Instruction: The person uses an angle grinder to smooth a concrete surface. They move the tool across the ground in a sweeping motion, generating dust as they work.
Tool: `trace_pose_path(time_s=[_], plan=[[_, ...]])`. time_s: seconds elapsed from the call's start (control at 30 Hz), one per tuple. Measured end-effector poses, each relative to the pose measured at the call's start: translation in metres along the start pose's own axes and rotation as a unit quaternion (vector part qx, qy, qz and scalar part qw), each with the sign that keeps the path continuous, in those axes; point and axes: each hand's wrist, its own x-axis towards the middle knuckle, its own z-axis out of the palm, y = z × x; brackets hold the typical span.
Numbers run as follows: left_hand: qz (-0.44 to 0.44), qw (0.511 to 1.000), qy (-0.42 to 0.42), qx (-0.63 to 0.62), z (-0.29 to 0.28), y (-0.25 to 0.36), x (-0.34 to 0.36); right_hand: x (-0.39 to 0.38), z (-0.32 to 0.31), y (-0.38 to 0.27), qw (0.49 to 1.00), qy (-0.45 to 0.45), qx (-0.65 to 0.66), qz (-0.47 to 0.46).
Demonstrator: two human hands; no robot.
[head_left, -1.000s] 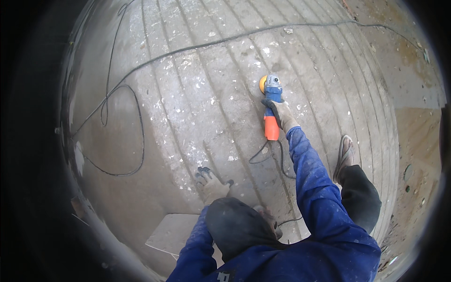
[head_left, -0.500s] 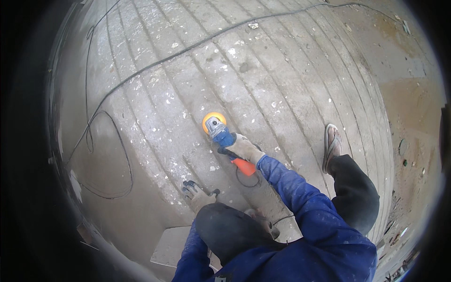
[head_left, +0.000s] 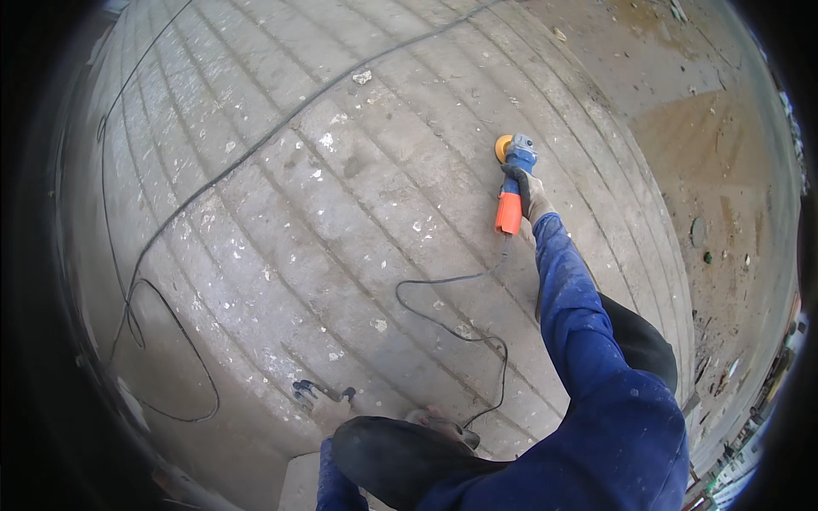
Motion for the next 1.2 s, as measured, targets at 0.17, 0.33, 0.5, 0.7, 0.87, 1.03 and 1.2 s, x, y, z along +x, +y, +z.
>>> trace_pose_path(time_s=[0.17, 0.33, 0.5, 0.7, 0.87, 1.03, 1.2], plan=[[0.006, 0.988, -0.093, 0.121, -0.012, 0.004, 0.035, -0.01, -0.061, -0.007, 0.97, 0.03, 0.235, 0.059], [0.155, 0.963, -0.177, 0.132, -0.173, 0.198, 0.015, -0.109, -0.061, -0.007, 0.99, 0.031, 0.124, 0.064], [0.432, 0.868, -0.195, 0.151, -0.219, 0.333, -0.136, -0.237, -0.03, -0.071, 0.937, -0.02, 0.279, 0.209], [0.289, 0.774, -0.524, -0.205, -0.234, 0.351, -0.248, -0.284, -0.081, -0.133, 0.927, -0.069, 0.269, 0.251], [0.042, 0.607, -0.639, -0.471, -0.298, 0.389, -0.291, -0.298, -0.096, -0.166, 0.923, -0.07, 0.27, 0.266], [0.126, 0.734, -0.526, -0.411, -0.278, 0.403, -0.303, -0.304, -0.1, -0.166, 0.924, -0.077, 0.267, 0.262], [0.154, 0.743, -0.497, -0.42, -0.278, 0.4, -0.289, -0.299, -0.087, -0.167, 0.945, -0.04, 0.207, 0.251]])
